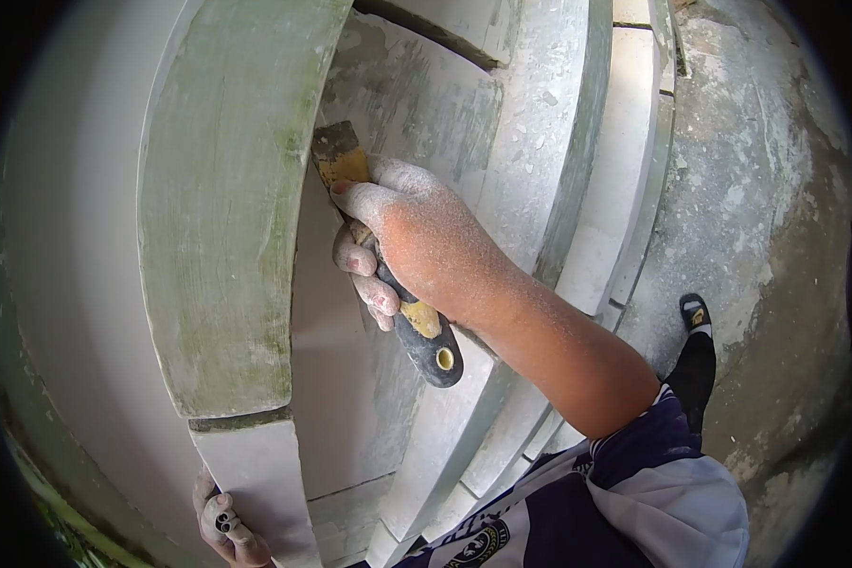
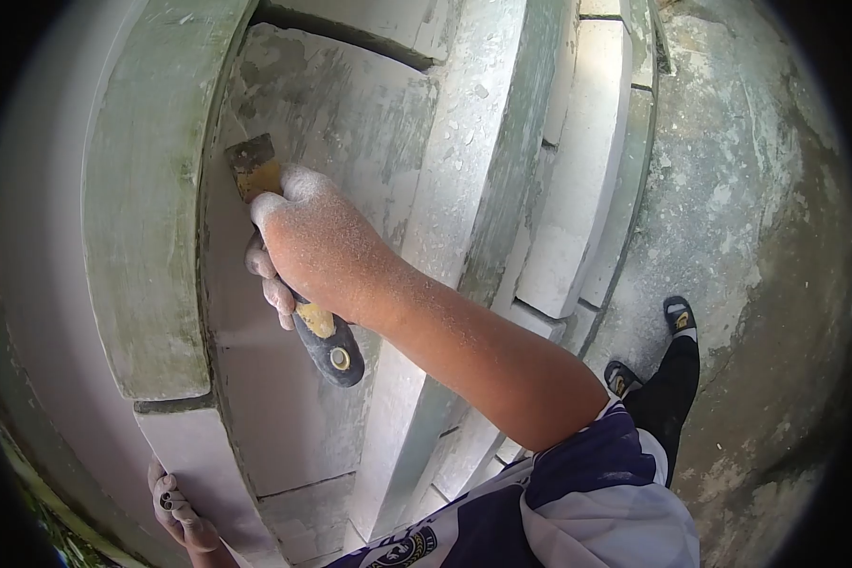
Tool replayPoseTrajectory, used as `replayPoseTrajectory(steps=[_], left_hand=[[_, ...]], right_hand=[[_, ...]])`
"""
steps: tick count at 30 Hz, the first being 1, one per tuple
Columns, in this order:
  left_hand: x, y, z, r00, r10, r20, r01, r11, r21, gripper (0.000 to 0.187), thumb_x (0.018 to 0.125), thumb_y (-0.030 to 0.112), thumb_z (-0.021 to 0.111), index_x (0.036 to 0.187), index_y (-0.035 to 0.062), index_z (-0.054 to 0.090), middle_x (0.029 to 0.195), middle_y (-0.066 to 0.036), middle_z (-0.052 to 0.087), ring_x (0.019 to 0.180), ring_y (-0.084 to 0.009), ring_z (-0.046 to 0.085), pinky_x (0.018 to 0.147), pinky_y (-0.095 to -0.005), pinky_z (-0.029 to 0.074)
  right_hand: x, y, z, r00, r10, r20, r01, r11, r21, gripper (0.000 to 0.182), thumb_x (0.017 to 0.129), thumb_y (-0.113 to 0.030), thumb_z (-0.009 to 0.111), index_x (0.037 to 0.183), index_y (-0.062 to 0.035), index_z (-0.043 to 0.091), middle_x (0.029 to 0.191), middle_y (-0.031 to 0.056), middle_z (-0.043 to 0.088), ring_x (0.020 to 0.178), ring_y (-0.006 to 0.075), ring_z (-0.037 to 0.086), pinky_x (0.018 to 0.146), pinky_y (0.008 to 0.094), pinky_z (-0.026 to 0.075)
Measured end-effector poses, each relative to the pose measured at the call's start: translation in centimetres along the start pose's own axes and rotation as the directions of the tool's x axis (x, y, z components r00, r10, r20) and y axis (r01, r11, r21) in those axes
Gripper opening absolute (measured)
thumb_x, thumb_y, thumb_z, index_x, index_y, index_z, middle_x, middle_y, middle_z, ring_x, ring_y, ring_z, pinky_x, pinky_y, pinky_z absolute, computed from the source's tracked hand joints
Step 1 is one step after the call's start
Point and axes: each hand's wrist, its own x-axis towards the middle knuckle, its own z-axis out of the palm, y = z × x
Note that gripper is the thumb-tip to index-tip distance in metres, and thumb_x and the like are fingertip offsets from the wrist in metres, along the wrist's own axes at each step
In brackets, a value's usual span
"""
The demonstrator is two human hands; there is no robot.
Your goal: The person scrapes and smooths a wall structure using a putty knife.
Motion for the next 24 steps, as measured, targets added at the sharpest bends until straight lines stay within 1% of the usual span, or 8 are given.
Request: replayPoseTrajectory(steps=[2, 5, 8, 12, 15, 18, 21, 24], left_hand=[[0.2, -0.2, 0.1, 1.0, 0.015, -0.011, -0.015, 0.999, 0.029, 0.045, 0.107, 0.042, 0.042, 0.13, 0.0056, 0.056, 0.148, -0.027, 0.044, 0.132, -0.0352, 0.047, 0.111, -0.0501, 0.035], [0.4, -0.3, 0.1, 1.0, 0.027, -0.007, -0.026, 0.999, 0.04, 0.045, 0.107, 0.042, 0.043, 0.13, 0.0053, 0.056, 0.148, -0.027, 0.045, 0.132, -0.0352, 0.047, 0.111, -0.05, 0.034], [0.4, -0.1, 0.2, 1.0, -0.002, -0.011, 0.002, 1.0, 0.008, 0.045, 0.107, 0.042, 0.044, 0.129, 0.0055, 0.056, 0.148, -0.027, 0.045, 0.132, -0.0354, 0.047, 0.111, -0.05, 0.034], [0.4, -0.1, 0.1, 0.999, 0.034, -0.002, -0.034, 0.999, 0.026, 0.045, 0.107, 0.043, 0.044, 0.129, 0.0055, 0.056, 0.147, -0.027, 0.045, 0.132, -0.0357, 0.047, 0.111, -0.05, 0.034], [0.9, -0.2, 0.5, 0.998, 0.062, 0.006, -0.062, 0.998, -0.005, 0.045, 0.106, 0.043, 0.044, 0.129, 0.0061, 0.057, 0.147, -0.027, 0.045, 0.132, -0.0354, 0.047, 0.111, -0.05, 0.034], [0.1, -0.5, -0.3, 1.0, 0.016, 0.006, -0.016, 0.999, 0.04, 0.045, 0.106, 0.043, 0.044, 0.129, 0.0069, 0.057, 0.147, -0.027, 0.045, 0.131, -0.0351, 0.047, 0.11, -0.0503, 0.035], [-0.1, -0.7, -0.5, 1.0, 0.029, 0.01, -0.03, 0.997, 0.066, 0.045, 0.107, 0.043, 0.043, 0.13, 0.0066, 0.057, 0.147, -0.027, 0.045, 0.132, -0.0351, 0.047, 0.11, -0.0505, 0.035], [0.6, -0.6, 0.2, 0.999, 0.053, 0.009, -0.053, 0.999, 0.012, 0.046, 0.107, 0.043, 0.042, 0.131, 0.006, 0.056, 0.147, -0.027, 0.045, 0.132, -0.0356, 0.047, 0.111, -0.0504, 0.035]], right_hand=[[0.2, 1.0, 0.1, 0.999, 0.019, -0.048, -0.016, 0.998, 0.053, 0.014, 0.1, -0.015, 0.041, 0.097, -0.0066, 0.051, 0.064, 0.0029, 0.051, 0.04, 0.0145, 0.05, 0.039, 0.0327, 0.046], [0.2, 1.6, -1.0, 0.992, -0.094, 0.087, 0.089, 0.994, 0.056, 0.006, 0.099, -0.01, 0.042, 0.098, -0.0045, 0.042, 0.066, 0.0063, 0.053, 0.043, 0.0164, 0.055, 0.039, 0.0353, 0.05], [0.9, 0.2, -0.8, 0.998, -0.066, -0.003, 0.066, 0.997, -0.049, 0.007, 0.098, -0.012, 0.041, 0.099, -0.0052, 0.043, 0.062, 0.0054, 0.051, 0.042, 0.0169, 0.053, 0.039, 0.0358, 0.049], [-0.1, 0.9, -0.5, 0.997, 0.027, -0.071, -0.023, 0.999, 0.048, 0.011, 0.1, -0.017, 0.043, 0.097, -0.0074, 0.049, 0.062, 0.003, 0.049, 0.04, 0.0155, 0.049, 0.038, 0.0334, 0.045], [0.0, 0.8, -0.6, 0.999, 0.021, -0.031, -0.02, 0.999, 0.046, 0.011, 0.099, -0.016, 0.043, 0.099, -0.0077, 0.049, 0.062, 0.0027, 0.049, 0.04, 0.0159, 0.05, 0.039, 0.0329, 0.046], [1.2, 0.7, -0.6, 0.997, -0.02, -0.076, 0.017, 0.999, -0.041, 0.01, 0.099, -0.016, 0.042, 0.104, -0.0085, 0.048, 0.062, 0.0024, 0.048, 0.039, 0.0153, 0.048, 0.038, 0.0322, 0.045], [0.3, 1.5, -0.2, 0.994, 0.0, -0.106, 0.0, 1.0, -0.003, 0.009, 0.1, -0.016, 0.043, 0.101, -0.009, 0.049, 0.062, 0.0024, 0.048, 0.038, 0.0147, 0.048, 0.037, 0.0317, 0.044], [-0.5, 1.9, -0.6, 1.0, 0.028, -0.01, -0.028, 1.0, 0.014, 0.01, 0.1, -0.016, 0.043, 0.099, -0.0085, 0.048, 0.062, 0.0023, 0.048, 0.038, 0.0142, 0.048, 0.036, 0.0308, 0.043]])
